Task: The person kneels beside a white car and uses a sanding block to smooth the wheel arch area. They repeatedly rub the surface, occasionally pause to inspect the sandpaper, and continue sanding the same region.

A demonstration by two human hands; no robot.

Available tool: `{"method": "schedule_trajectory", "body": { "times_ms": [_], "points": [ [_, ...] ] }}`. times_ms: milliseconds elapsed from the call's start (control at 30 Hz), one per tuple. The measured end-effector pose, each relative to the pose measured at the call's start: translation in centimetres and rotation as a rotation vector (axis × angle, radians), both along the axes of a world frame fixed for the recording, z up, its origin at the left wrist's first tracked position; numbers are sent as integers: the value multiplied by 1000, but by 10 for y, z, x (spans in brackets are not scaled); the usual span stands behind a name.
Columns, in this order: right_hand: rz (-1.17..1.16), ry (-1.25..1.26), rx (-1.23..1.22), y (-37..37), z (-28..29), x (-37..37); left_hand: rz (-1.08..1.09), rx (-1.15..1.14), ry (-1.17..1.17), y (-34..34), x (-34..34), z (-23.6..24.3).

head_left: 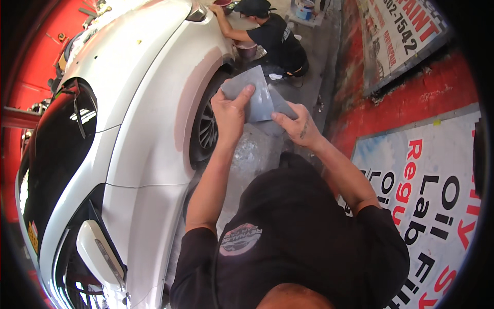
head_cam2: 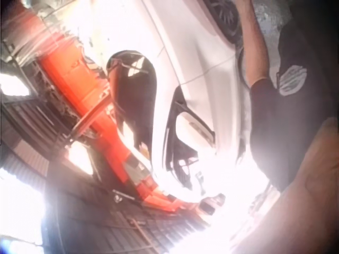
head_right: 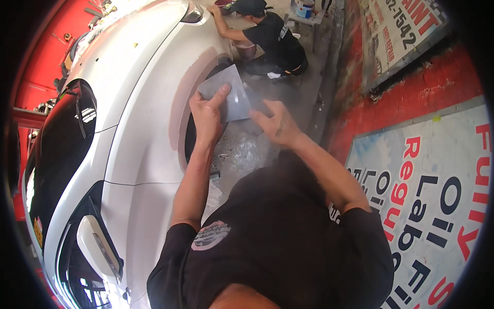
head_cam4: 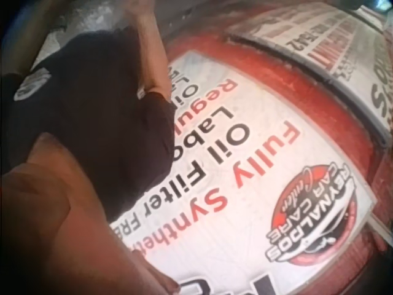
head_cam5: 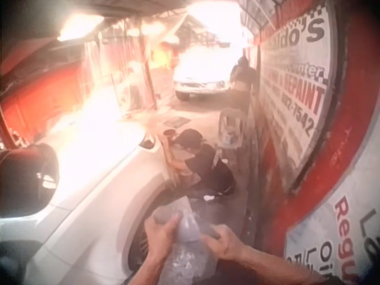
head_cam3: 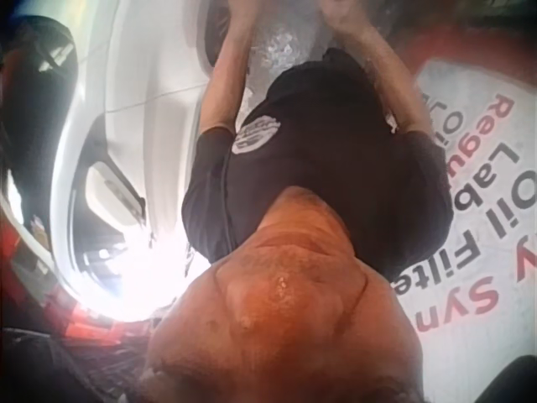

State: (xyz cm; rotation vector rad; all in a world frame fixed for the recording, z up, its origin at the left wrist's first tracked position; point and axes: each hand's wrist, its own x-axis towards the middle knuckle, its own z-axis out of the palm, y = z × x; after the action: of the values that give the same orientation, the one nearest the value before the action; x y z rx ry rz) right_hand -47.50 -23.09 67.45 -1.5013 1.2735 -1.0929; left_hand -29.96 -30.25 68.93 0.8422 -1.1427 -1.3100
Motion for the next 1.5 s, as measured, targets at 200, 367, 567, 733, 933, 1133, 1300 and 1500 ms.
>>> {"method": "schedule_trajectory", "body": {
  "times_ms": [200, 367, 567, 733, 933, 1133, 1300, 1500],
  "points": [
    [105, 530, 47, -10, -61, -35, -23, 78, 2, -23, -5, -29],
    [-258, 641, -630, -13, -42, -40, 114, 167, -35, -28, 3, -59],
    [-98, 696, -755, 9, -33, 4, 189, -15, -215, -5, -24, -60],
    [-96, 703, -705, -7, -47, 3, 182, -50, -296, 5, -17, -68],
    [-220, 759, -427, -31, -68, -51, -10, 43, -437, 40, -6, -87],
    [-197, 410, -404, 5, -71, 25, 228, -3, -164, 18, -26, -74],
    [-355, 411, -434, -39, -61, 21, 87, 41, -386, 41, -32, -86],
    [-325, 225, -199, -8, -50, 14, 192, -70, -309, 35, -21, -98]
  ]
}}
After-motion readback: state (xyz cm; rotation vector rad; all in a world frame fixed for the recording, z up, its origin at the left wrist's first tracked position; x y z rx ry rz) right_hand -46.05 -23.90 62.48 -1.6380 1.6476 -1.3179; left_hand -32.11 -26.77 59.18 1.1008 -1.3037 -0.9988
